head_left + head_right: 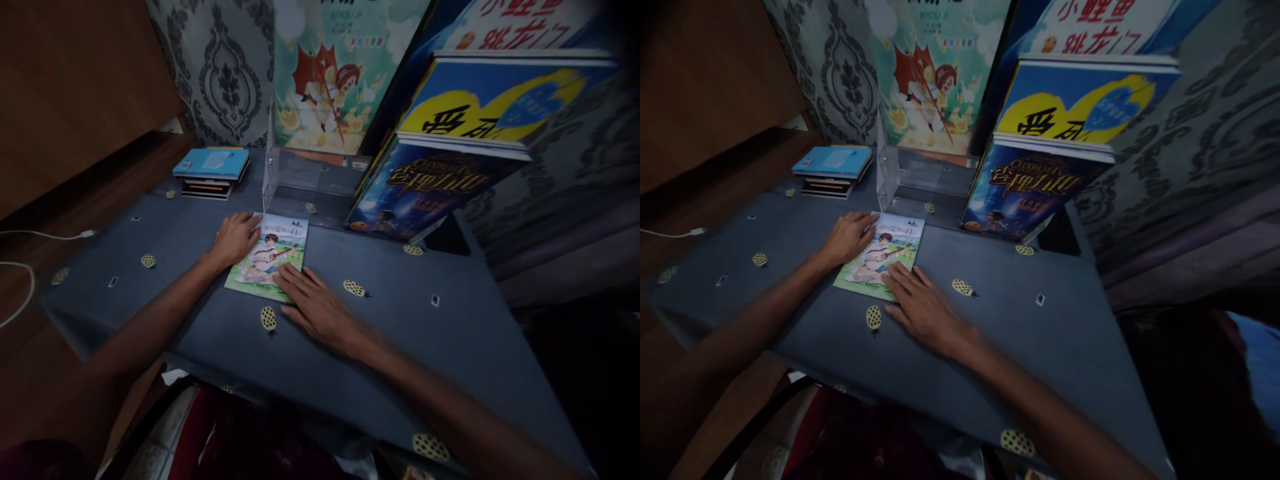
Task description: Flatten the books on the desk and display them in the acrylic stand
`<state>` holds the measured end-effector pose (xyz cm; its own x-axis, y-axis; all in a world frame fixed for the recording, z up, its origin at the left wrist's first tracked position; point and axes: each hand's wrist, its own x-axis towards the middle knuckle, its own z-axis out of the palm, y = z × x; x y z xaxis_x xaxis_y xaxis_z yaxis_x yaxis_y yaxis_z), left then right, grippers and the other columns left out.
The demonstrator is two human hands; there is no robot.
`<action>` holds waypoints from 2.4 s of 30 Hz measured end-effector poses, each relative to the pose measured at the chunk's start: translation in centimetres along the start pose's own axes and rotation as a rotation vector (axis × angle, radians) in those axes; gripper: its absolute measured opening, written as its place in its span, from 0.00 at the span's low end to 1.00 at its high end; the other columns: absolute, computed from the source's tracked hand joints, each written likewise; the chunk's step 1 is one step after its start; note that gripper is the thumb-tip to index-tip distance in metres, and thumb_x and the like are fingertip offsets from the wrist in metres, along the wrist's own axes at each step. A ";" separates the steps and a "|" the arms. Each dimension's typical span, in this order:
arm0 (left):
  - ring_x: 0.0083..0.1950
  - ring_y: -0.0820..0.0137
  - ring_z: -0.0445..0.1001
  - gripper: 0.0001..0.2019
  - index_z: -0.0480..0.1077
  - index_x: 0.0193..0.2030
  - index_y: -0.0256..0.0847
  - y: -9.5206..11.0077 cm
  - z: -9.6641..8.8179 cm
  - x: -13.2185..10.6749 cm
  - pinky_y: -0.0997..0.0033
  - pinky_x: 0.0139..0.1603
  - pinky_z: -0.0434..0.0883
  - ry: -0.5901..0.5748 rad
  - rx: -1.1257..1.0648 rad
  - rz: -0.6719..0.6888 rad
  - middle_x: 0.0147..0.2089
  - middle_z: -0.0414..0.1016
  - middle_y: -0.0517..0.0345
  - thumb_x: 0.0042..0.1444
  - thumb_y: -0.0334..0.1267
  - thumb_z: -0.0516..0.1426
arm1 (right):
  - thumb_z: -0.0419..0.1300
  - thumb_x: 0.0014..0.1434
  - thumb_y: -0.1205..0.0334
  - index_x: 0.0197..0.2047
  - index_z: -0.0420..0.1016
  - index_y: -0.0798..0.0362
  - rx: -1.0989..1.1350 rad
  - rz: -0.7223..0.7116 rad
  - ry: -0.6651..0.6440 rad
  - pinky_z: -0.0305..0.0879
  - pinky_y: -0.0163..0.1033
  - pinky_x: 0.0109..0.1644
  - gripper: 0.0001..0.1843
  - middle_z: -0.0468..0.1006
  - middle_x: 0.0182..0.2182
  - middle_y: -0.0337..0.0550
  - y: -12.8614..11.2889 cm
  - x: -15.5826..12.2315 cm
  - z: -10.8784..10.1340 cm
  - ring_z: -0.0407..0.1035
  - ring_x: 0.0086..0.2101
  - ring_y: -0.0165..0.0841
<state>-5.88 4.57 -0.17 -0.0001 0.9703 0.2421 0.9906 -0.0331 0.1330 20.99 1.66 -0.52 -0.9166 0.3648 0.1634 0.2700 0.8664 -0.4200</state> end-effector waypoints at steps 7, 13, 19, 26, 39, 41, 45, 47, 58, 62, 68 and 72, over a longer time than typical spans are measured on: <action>0.63 0.53 0.71 0.23 0.71 0.63 0.36 -0.3 0.1 0.1 0.49 0.63 0.67 0.025 -0.094 -0.033 0.63 0.75 0.43 0.66 0.41 0.48 | 0.48 0.75 0.54 0.74 0.56 0.56 -0.057 0.069 0.049 0.50 0.62 0.74 0.29 0.57 0.73 0.56 0.4 -0.2 0.1 0.48 0.73 0.44; 0.56 0.56 0.77 0.24 0.72 0.61 0.35 -1.4 0.3 0.8 0.54 0.62 0.72 0.060 -0.428 -0.154 0.57 0.80 0.47 0.59 0.40 0.53 | 0.47 0.75 0.52 0.74 0.57 0.58 -0.027 0.070 0.059 0.51 0.60 0.75 0.30 0.57 0.73 0.57 0.4 -0.3 0.0 0.47 0.73 0.43; 0.49 0.63 0.81 0.26 0.67 0.61 0.34 -1.1 -0.6 0.7 0.67 0.46 0.78 0.105 -0.995 -0.429 0.51 0.82 0.46 0.54 0.35 0.58 | 0.49 0.75 0.52 0.75 0.55 0.54 -0.005 0.059 0.084 0.52 0.59 0.74 0.30 0.57 0.73 0.54 0.6 -0.4 0.1 0.48 0.73 0.42; 0.36 0.70 0.79 0.17 0.71 0.46 0.35 -0.5 -2.7 0.0 0.84 0.18 0.63 0.071 -1.266 -0.697 0.40 0.81 0.48 0.48 0.30 0.64 | 0.51 0.73 0.53 0.74 0.57 0.55 -0.002 0.063 0.105 0.53 0.57 0.75 0.31 0.58 0.72 0.53 0.7 -0.4 0.4 0.49 0.72 0.43; 0.16 0.84 0.57 0.13 0.74 0.35 0.33 -0.5 -4.1 -2.3 0.85 0.10 0.50 -0.456 -1.453 -0.567 0.22 0.69 0.63 0.47 0.34 0.72 | 0.54 0.72 0.53 0.73 0.60 0.50 0.145 0.027 0.159 0.53 0.58 0.75 0.29 0.61 0.71 0.52 1.3 -0.7 0.6 0.51 0.72 0.42; 0.16 0.84 0.58 0.15 0.75 0.37 0.32 -0.7 -4.1 -2.5 0.85 0.10 0.49 -0.476 -1.517 -0.523 0.24 0.71 0.62 0.45 0.34 0.72 | 0.56 0.71 0.53 0.72 0.62 0.51 0.182 0.039 0.155 0.54 0.59 0.74 0.30 0.60 0.72 0.53 1.4 -0.7 0.4 0.51 0.72 0.44; 0.15 0.85 0.56 0.19 0.77 0.39 0.32 -0.9 -4.0 -2.8 0.87 0.10 0.47 -0.459 -1.636 -0.425 0.24 0.71 0.62 0.43 0.37 0.74 | 0.63 0.66 0.52 0.69 0.66 0.45 0.256 0.105 0.202 0.57 0.64 0.71 0.31 0.55 0.74 0.51 1.6 -0.7 0.1 0.51 0.71 0.50; 0.16 0.85 0.57 0.21 0.77 0.41 0.32 -0.8 -4.1 -3.0 0.87 0.10 0.48 -0.439 -1.673 -0.371 0.25 0.72 0.62 0.43 0.39 0.75 | 0.66 0.63 0.53 0.67 0.69 0.42 0.296 0.140 0.262 0.57 0.65 0.70 0.29 0.52 0.74 0.49 1.8 -0.7 0.1 0.50 0.71 0.53; 0.18 0.82 0.64 0.21 0.77 0.47 0.35 0.4 -4.5 -2.7 0.86 0.12 0.51 -0.356 -1.732 -0.182 0.31 0.79 0.57 0.48 0.40 0.73 | 0.70 0.53 0.57 0.50 0.64 0.44 1.045 0.274 0.460 0.76 0.38 0.32 0.24 0.73 0.41 0.38 2.1 0.5 -0.3 0.72 0.36 0.33; 0.21 0.80 0.66 0.21 0.78 0.49 0.37 1.0 -5.2 -1.6 0.84 0.15 0.58 -0.309 -1.673 -0.077 0.33 0.80 0.57 0.49 0.42 0.72 | 0.67 0.54 0.60 0.45 0.63 0.44 1.069 0.255 0.608 0.78 0.40 0.35 0.19 0.71 0.40 0.37 2.2 0.6 -1.3 0.72 0.38 0.33; 0.36 0.68 0.78 0.18 0.79 0.40 0.39 1.3 -6.3 -0.7 0.72 0.37 0.75 -0.177 -1.443 0.017 0.39 0.82 0.54 0.44 0.45 0.73 | 0.56 0.62 0.63 0.40 0.67 0.46 0.648 0.180 0.766 0.74 0.51 0.54 0.03 0.76 0.42 0.43 2.9 -0.1 -2.7 0.74 0.47 0.40; 0.63 0.51 0.74 0.15 0.79 0.32 0.40 0.7 -6.0 -1.9 0.50 0.64 0.69 -0.220 -1.293 0.115 0.46 0.83 0.48 0.47 0.50 0.71 | 0.51 0.60 0.69 0.28 0.68 0.48 0.481 0.087 0.667 0.69 0.54 0.59 0.11 0.80 0.45 0.47 3.6 -0.4 -2.5 0.74 0.52 0.43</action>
<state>-5.97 1.28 5.28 0.2186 0.9609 0.1698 0.1381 -0.2027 0.9695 23.10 5.47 0.10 -0.4896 0.6811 0.5444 0.0377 0.6403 -0.7672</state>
